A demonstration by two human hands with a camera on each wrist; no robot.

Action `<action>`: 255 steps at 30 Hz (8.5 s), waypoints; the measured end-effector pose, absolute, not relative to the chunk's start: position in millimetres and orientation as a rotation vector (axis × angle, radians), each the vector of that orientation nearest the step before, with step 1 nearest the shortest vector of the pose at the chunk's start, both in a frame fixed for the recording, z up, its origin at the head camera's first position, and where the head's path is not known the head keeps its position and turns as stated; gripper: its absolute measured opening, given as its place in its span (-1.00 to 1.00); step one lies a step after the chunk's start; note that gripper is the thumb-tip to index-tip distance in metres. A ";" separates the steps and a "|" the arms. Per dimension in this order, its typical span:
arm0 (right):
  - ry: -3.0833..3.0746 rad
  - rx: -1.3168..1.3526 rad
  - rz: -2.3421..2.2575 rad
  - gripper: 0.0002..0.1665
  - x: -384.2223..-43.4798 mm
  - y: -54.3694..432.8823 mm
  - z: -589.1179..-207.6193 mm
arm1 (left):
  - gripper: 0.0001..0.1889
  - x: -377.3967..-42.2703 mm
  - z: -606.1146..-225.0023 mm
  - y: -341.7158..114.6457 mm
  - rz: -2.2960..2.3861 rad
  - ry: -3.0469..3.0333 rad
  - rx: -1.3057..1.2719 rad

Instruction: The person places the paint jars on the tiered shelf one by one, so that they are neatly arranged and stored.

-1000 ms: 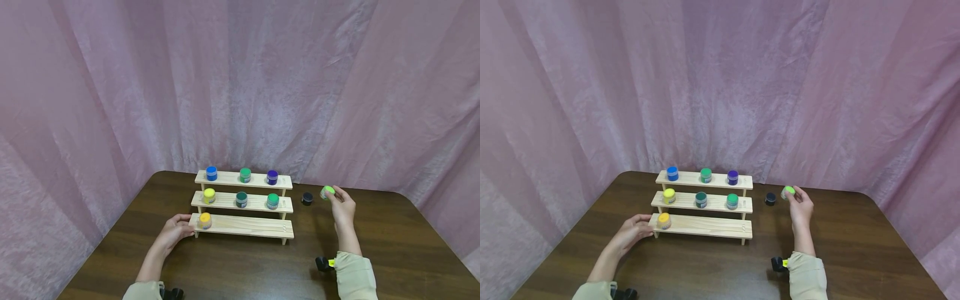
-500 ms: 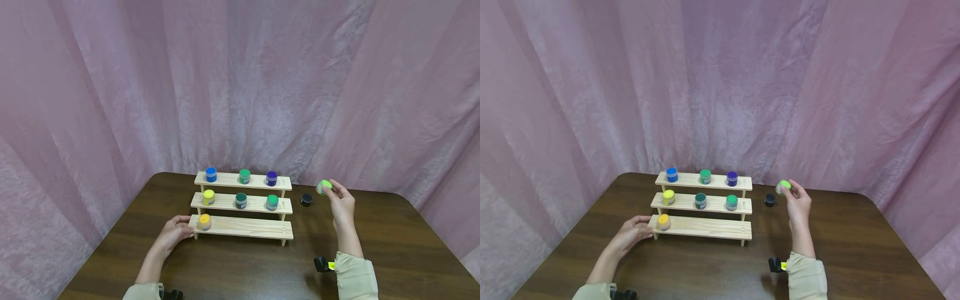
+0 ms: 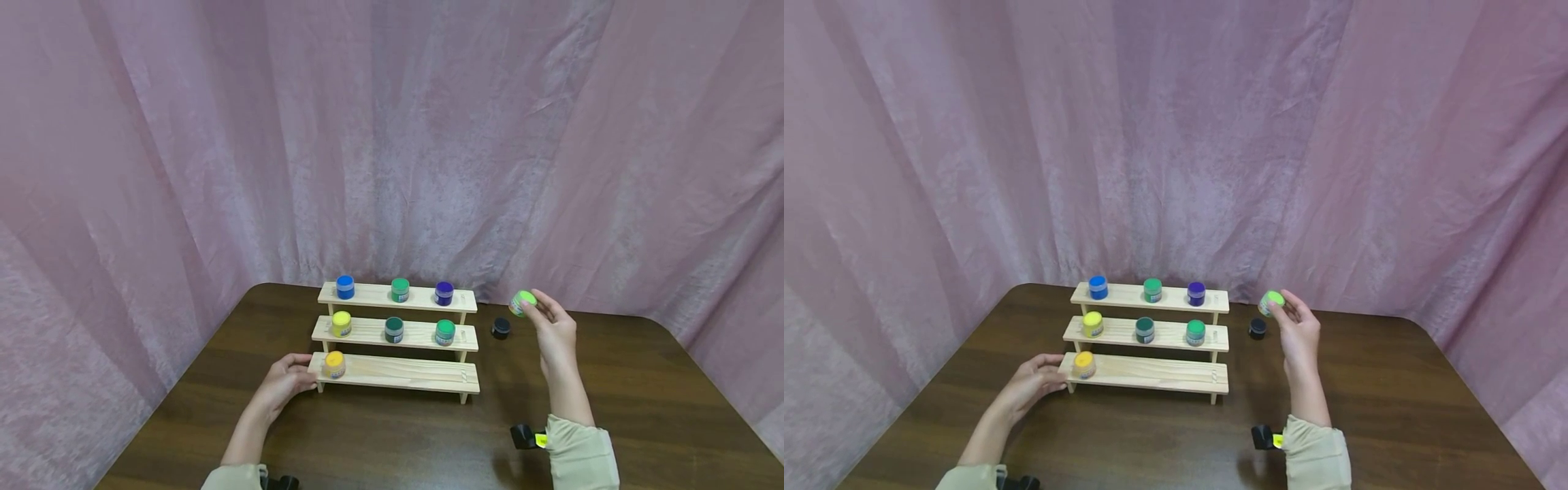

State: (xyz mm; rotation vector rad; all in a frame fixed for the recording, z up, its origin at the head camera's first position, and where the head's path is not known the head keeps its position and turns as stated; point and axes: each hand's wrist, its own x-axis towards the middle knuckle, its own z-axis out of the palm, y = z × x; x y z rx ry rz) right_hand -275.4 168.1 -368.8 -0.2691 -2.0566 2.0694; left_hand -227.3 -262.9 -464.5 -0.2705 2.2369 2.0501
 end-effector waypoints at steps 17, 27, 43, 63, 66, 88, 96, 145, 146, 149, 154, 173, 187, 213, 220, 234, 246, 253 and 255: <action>-2.116 -0.111 2.078 -0.32 -263.9 145.7 -358.6 | -0.46 -227.4 -464.8 -264.1 2.052 2.236 -0.252; -2.160 -0.060 2.063 -0.38 -261.0 123.3 -358.5 | -0.45 -228.1 -465.0 -263.4 2.058 2.226 -0.248; -2.262 0.097 2.041 -0.44 -252.1 85.8 -368.1 | -0.46 -226.0 -461.0 -261.9 2.085 2.214 -0.244; -2.334 0.336 2.077 -0.54 -241.1 25.7 -412.9 | -0.44 -223.8 -463.0 -261.5 2.058 2.228 -0.261; -2.347 0.354 2.067 -0.55 -240.4 22.1 -416.8 | -0.44 -224.7 -463.0 -261.5 2.057 2.229 -0.250; -2.391 0.520 2.019 -0.51 -240.6 2.1 -444.6 | -0.44 -225.8 -463.2 -260.5 2.055 2.236 -0.259; -2.422 0.535 1.993 -0.53 -241.6 0.9 -450.3 | -0.44 -226.0 -464.4 -261.1 2.057 2.231 -0.261; -2.508 0.494 2.028 -0.50 -243.2 6.1 -445.7 | -0.44 -228.1 -463.8 -260.9 2.073 2.218 -0.295; -2.509 0.495 2.023 -0.50 -243.1 6.3 -445.7 | -0.44 -228.3 -464.0 -261.0 2.075 2.218 -0.298; -2.506 0.494 2.022 -0.49 -242.7 6.6 -445.1 | -0.44 -228.0 -464.0 -261.0 2.070 2.222 -0.300; -2.508 0.494 2.020 -0.48 -243.5 7.3 -444.9 | -0.45 -227.6 -463.8 -260.9 2.078 2.220 -0.296; -2.495 0.458 1.974 -0.56 -245.5 23.4 -425.1 | -0.43 -227.0 -462.7 -261.6 2.068 2.218 -0.274; -2.421 0.445 1.980 -0.56 -252.9 48.9 -402.1 | -0.44 -227.2 -463.2 -261.4 2.068 2.221 -0.283; -2.205 0.075 1.979 -0.56 -286.5 112.1 -398.7 | -0.44 -226.2 -462.9 -260.9 2.075 2.223 -0.274; -2.155 -0.006 2.012 -0.54 -296.2 126.3 -406.8 | -0.44 -226.3 -463.4 -262.0 2.068 2.221 -0.270; -2.163 -0.210 1.964 -0.55 -310.1 155.5 -429.2 | -0.46 -227.2 -462.6 -261.2 2.055 2.237 -0.293; -2.277 -0.334 1.781 -0.51 -317.6 170.5 -449.6 | -0.45 -227.3 -462.7 -260.8 2.041 2.239 -0.317; -2.344 -0.329 1.752 -0.44 -320.5 174.1 -459.0 | -0.45 -226.7 -462.6 -261.5 2.049 2.236 -0.309; -2.343 -0.328 1.753 -0.41 -320.9 175.8 -460.4 | -0.45 -226.8 -462.0 -261.6 2.046 2.234 -0.305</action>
